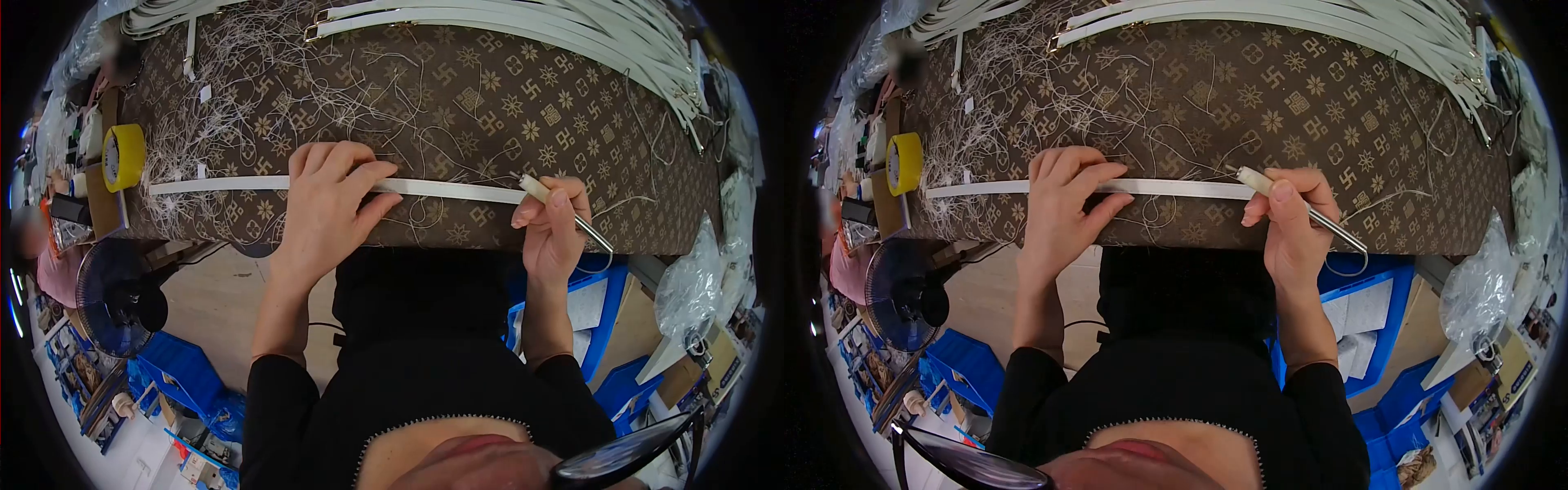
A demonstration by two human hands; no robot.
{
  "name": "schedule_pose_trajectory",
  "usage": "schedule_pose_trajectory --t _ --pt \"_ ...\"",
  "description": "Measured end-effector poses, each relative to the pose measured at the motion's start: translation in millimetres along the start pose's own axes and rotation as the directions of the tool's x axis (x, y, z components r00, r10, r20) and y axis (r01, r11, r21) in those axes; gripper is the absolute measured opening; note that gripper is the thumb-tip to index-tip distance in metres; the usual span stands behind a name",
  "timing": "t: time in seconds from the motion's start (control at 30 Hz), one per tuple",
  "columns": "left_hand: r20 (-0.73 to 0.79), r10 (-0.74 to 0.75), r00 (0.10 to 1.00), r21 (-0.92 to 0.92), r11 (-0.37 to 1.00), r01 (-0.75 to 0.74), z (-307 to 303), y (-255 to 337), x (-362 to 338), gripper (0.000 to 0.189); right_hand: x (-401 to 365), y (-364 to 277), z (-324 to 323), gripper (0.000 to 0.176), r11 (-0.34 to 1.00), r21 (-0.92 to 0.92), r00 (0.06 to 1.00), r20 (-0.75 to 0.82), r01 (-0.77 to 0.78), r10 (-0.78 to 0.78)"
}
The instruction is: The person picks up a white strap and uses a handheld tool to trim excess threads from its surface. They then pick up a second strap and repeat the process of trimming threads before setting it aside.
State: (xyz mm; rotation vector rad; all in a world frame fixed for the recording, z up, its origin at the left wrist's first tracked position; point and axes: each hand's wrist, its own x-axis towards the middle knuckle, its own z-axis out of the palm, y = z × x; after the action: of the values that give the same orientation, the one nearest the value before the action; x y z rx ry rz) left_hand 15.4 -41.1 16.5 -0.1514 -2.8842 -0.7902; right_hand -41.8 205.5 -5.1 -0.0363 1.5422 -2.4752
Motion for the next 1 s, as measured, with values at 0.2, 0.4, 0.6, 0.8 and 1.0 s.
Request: schedule_pose_trajectory --t 0.2,0.4,0.6,0.8,1.0 --pt "0.006 0.011 1.000 0.010 1.000 -0.011 3 -3 0 0.022 4 -3 -6 0.020 0.993 -0.076 0.995 -0.041 0.090 -0.093" --pt "-0.075 0.046 0.996 -0.036 0.998 -0.049 8 -4 -1 0.016 6 3 -18 0.020 0.982 -0.122 0.989 -0.025 0.143 -0.147" --pt "-0.106 0.057 0.993 -0.051 0.997 -0.063 11 -8 -1 0.015 16 8 -33 0.021 0.964 -0.195 0.984 0.037 0.179 -0.175" --pt "-0.140 0.197 0.970 0.023 0.980 -0.195 13 -8 5 0.014 16 -5 -10 0.022 0.429 -0.778 0.823 0.190 0.459 -0.535" --pt "-0.181 0.295 0.938 0.106 0.954 -0.280 19 -12 -12 0.019 3 -7 -4 0.022 0.660 -0.673 0.927 0.106 0.333 -0.359"
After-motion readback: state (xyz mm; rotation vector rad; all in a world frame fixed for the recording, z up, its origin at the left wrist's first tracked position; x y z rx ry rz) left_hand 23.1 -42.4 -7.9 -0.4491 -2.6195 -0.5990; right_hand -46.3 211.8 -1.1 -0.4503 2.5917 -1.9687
